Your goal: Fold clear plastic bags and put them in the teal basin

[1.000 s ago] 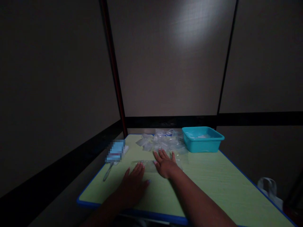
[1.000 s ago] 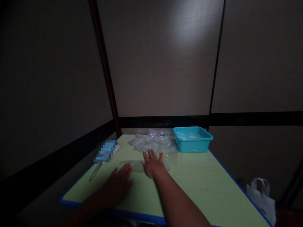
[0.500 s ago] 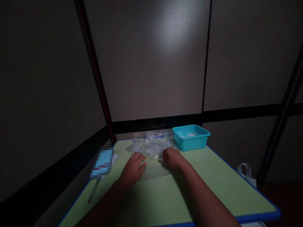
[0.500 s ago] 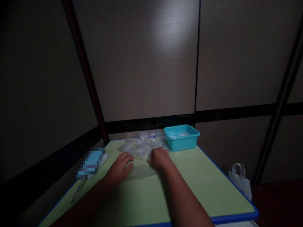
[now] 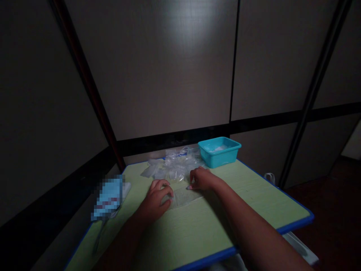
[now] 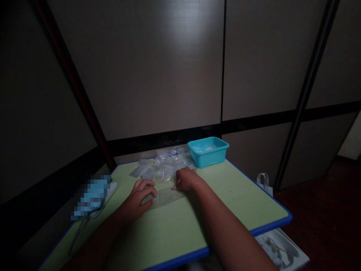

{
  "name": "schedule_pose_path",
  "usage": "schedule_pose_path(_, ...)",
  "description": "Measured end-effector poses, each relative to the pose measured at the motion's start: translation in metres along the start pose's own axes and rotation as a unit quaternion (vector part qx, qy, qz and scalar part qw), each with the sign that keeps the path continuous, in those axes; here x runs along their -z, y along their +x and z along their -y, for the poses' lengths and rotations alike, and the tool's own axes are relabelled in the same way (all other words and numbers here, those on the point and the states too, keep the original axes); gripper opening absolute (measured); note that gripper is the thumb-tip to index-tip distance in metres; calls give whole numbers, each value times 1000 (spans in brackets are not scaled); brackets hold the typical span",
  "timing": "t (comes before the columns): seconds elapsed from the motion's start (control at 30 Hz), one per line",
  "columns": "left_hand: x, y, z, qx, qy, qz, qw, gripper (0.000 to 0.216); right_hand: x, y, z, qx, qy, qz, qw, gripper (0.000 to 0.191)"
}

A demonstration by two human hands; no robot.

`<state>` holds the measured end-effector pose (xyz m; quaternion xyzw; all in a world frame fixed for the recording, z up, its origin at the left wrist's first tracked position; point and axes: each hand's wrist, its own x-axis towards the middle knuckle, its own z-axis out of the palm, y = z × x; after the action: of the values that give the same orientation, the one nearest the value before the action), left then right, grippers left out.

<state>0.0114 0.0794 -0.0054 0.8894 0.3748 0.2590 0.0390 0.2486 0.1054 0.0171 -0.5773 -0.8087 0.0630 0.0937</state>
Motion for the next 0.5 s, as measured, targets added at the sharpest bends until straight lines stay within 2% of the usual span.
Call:
schedule_pose_path(0.2, -6, 2, -2, 16, -7, -12, 1000, 11, -2, 0, 1, 0, -14, -8, 1000, 35)
schedule_pose_path(0.5, -10, 0, 4, 37, -9, 22, 999, 23, -2, -1, 1, 1, -10, 2, 1000, 35)
